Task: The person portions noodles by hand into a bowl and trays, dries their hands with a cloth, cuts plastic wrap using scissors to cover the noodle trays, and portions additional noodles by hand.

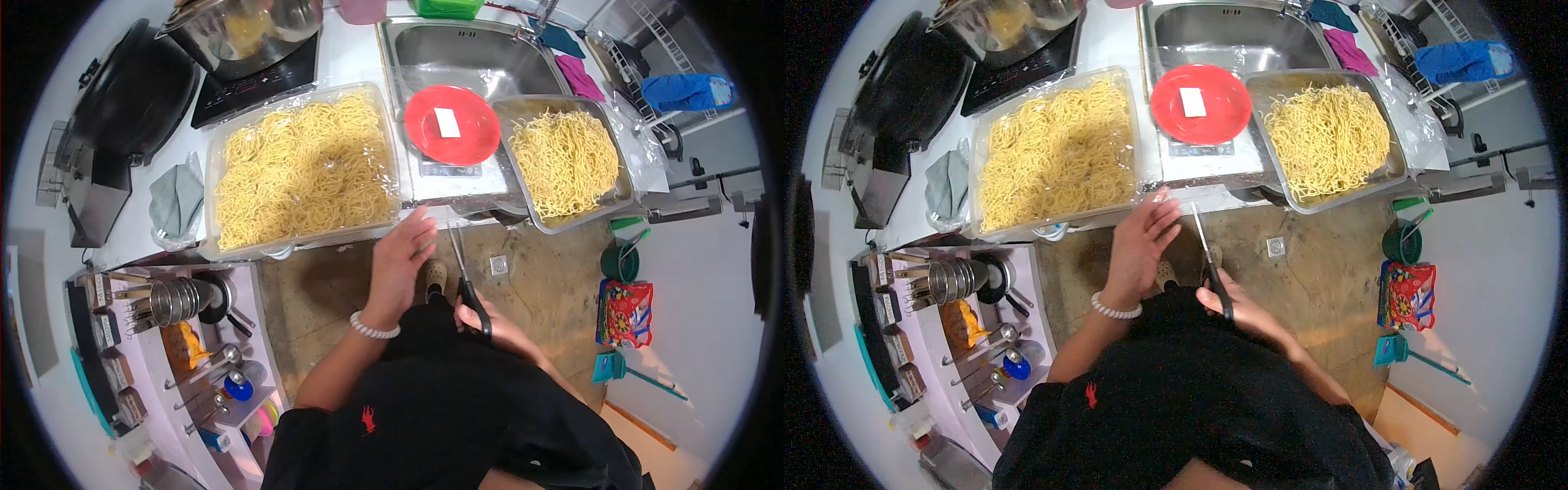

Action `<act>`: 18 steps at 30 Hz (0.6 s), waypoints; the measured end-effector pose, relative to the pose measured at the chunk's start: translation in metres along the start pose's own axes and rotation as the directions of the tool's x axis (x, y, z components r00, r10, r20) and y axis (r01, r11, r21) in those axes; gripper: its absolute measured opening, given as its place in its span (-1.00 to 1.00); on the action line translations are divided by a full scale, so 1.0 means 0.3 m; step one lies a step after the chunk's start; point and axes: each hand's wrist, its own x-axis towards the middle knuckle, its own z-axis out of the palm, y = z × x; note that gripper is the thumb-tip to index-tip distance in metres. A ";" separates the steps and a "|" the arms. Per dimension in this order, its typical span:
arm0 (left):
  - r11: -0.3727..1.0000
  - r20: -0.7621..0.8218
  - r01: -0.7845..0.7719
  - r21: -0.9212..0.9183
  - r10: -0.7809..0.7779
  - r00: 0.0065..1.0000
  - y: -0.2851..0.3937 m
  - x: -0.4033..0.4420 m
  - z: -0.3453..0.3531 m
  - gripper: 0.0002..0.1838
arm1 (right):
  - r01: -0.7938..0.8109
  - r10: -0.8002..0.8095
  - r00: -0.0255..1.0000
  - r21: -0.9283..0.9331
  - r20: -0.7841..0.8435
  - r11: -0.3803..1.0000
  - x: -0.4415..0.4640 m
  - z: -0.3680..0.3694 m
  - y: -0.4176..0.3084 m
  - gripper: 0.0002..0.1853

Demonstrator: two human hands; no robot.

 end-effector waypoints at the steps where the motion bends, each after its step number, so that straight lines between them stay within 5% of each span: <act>1: 1.000 -0.024 -0.005 -0.011 0.005 1.000 0.007 -0.012 -0.017 -0.57 | -0.007 0.007 1.000 0.015 0.003 1.000 0.005 0.014 -0.014 -0.35; 18: 0.995 -0.227 -0.092 -0.048 0.078 0.971 0.029 -0.008 -0.020 -0.80 | 0.117 -0.115 0.992 0.052 -0.051 0.992 0.133 0.186 -0.216 -0.54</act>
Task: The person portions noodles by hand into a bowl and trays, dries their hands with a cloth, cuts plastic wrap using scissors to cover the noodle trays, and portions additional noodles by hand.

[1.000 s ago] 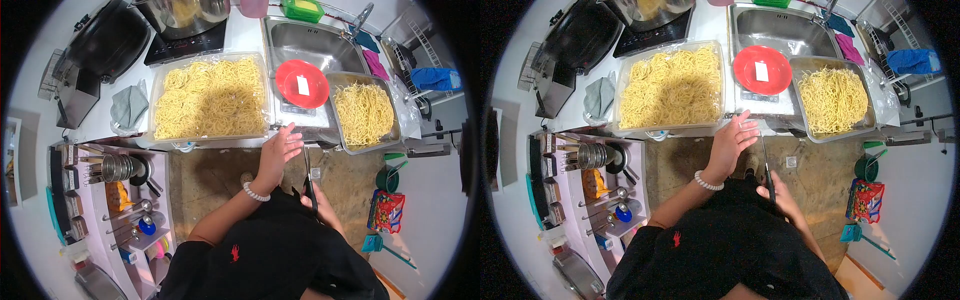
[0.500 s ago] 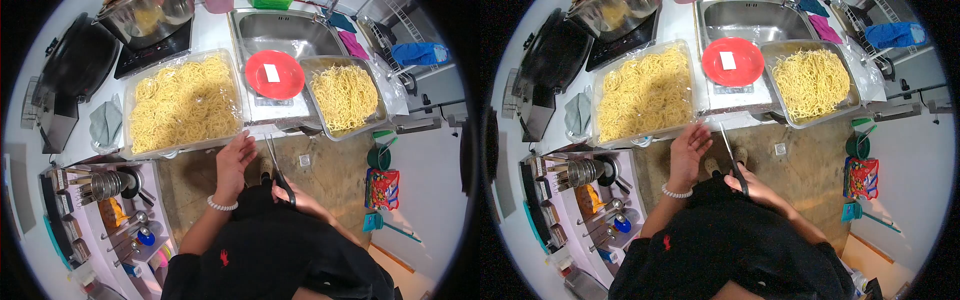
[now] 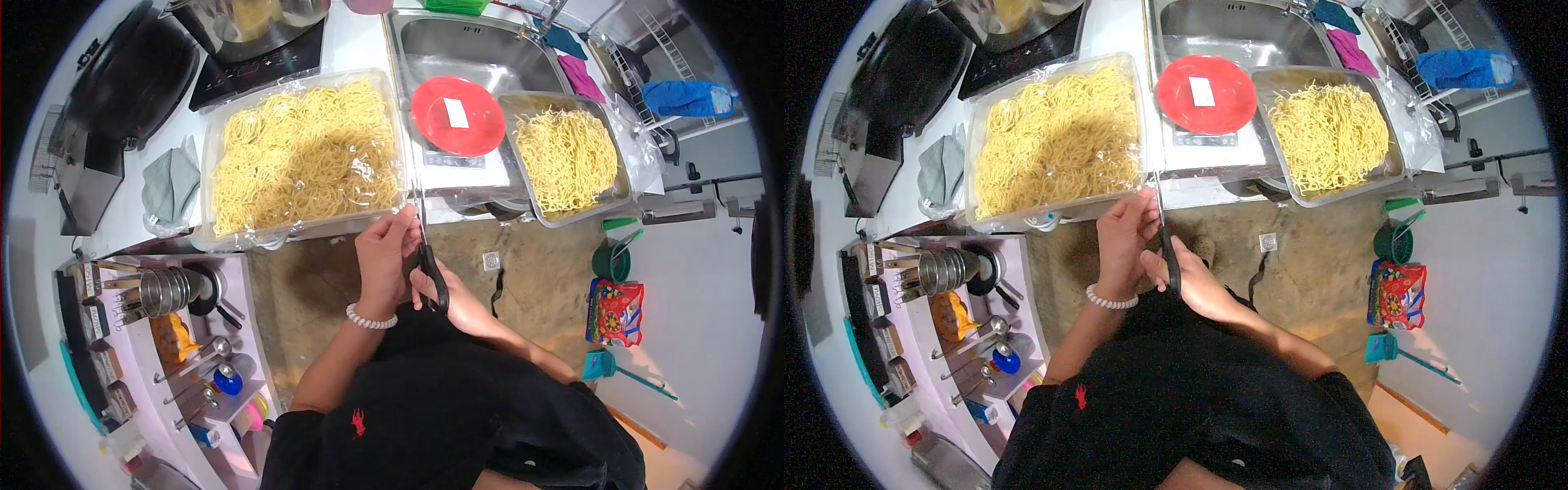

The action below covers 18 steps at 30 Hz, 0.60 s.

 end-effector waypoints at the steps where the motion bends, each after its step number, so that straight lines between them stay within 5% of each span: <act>1: 1.000 -0.011 -0.023 -0.001 0.023 1.000 -0.004 0.000 0.004 -0.80 | 0.017 -0.017 1.000 0.028 -0.008 0.999 0.005 0.005 0.005 -0.53; 6: 1.000 0.001 -0.017 -0.004 0.017 1.000 -0.001 -0.007 0.005 -0.80 | 0.115 -0.110 0.990 0.063 -0.084 0.991 0.035 0.021 0.057 -0.52; 18: 0.999 0.007 -0.042 -0.012 0.042 0.999 -0.005 0.001 0.001 -0.82 | 0.014 0.000 0.984 0.078 -0.180 0.997 0.020 0.030 0.029 -0.66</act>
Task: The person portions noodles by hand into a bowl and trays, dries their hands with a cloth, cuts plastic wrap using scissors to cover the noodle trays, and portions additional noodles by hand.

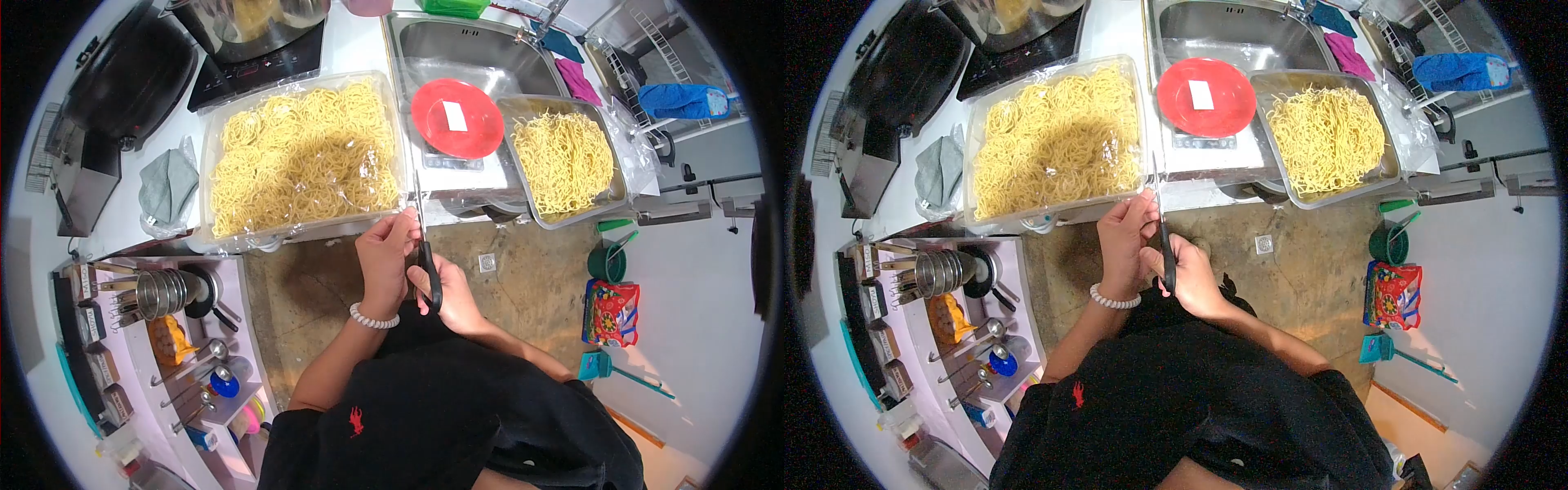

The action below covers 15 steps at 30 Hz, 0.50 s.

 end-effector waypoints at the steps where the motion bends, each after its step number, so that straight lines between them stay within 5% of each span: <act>1: 1.000 0.008 -0.002 0.007 0.002 1.000 -0.001 0.001 -0.003 -0.82 | -0.005 0.005 1.000 -0.007 -0.002 1.000 0.001 -0.002 0.001 -0.66; 15: 0.997 -0.056 0.064 -0.041 -0.066 0.996 0.028 -0.019 0.007 -0.80 | 0.067 -0.047 0.996 -0.273 0.078 0.960 0.033 -0.048 0.009 -0.40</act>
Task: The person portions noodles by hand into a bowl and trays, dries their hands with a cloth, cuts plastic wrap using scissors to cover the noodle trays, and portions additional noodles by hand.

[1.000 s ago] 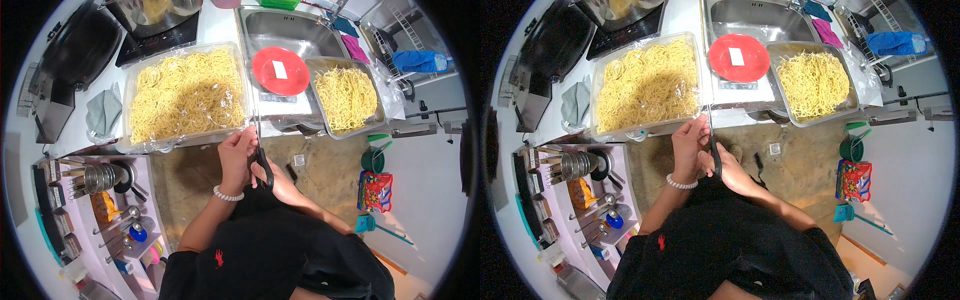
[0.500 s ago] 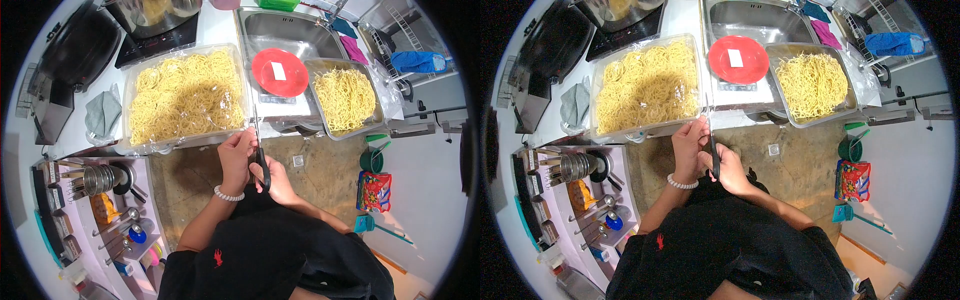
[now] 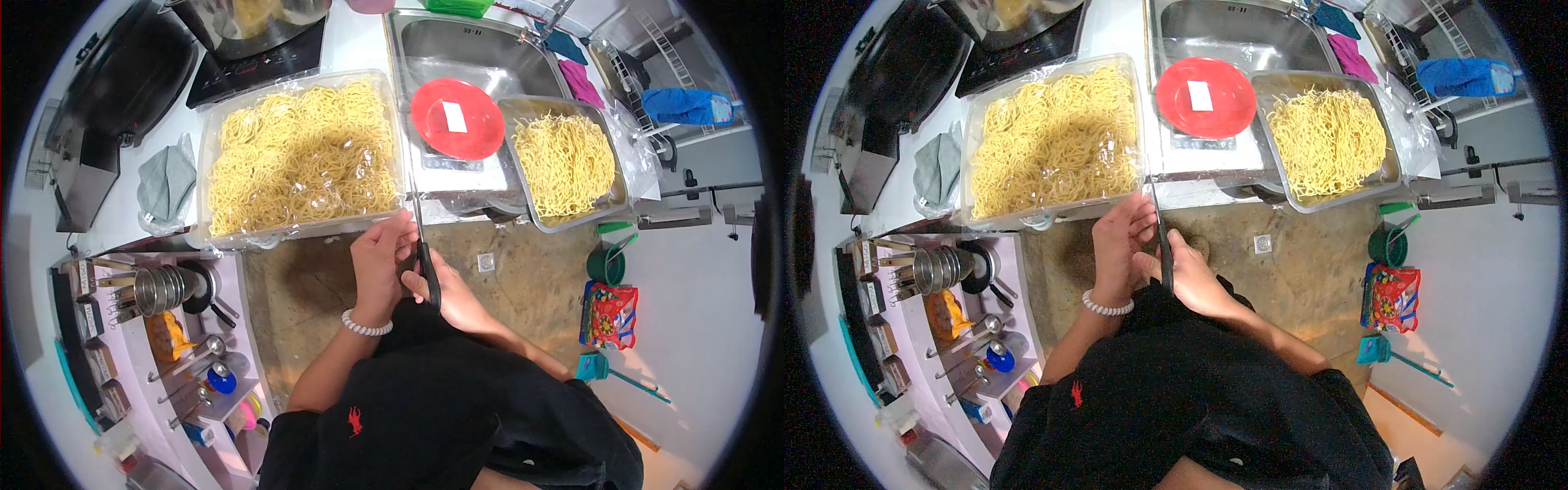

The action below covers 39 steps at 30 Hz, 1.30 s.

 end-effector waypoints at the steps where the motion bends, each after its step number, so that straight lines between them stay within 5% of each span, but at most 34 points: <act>1: 1.000 -0.016 0.018 -0.024 -0.019 1.000 0.006 -0.006 0.001 -0.79 | -0.019 0.019 1.000 -0.026 0.016 0.999 -0.004 -0.004 -0.002 -0.39; 16: 0.965 0.014 -0.129 0.230 0.130 0.991 -0.023 -0.007 0.001 -0.84 | 0.008 -0.011 0.999 0.067 0.046 0.998 -0.005 -0.008 0.023 -0.36; 33: 0.969 0.063 -0.199 0.144 0.192 0.979 -0.052 0.007 0.004 -0.87 | -0.112 0.114 0.993 0.061 -0.029 0.992 -0.030 -0.024 -0.027 -0.48; 39: 0.958 0.083 -0.178 0.223 0.163 0.983 -0.036 -0.001 0.002 -0.86 | 0.001 -0.001 1.000 0.038 0.000 0.999 -0.005 -0.038 0.007 -0.44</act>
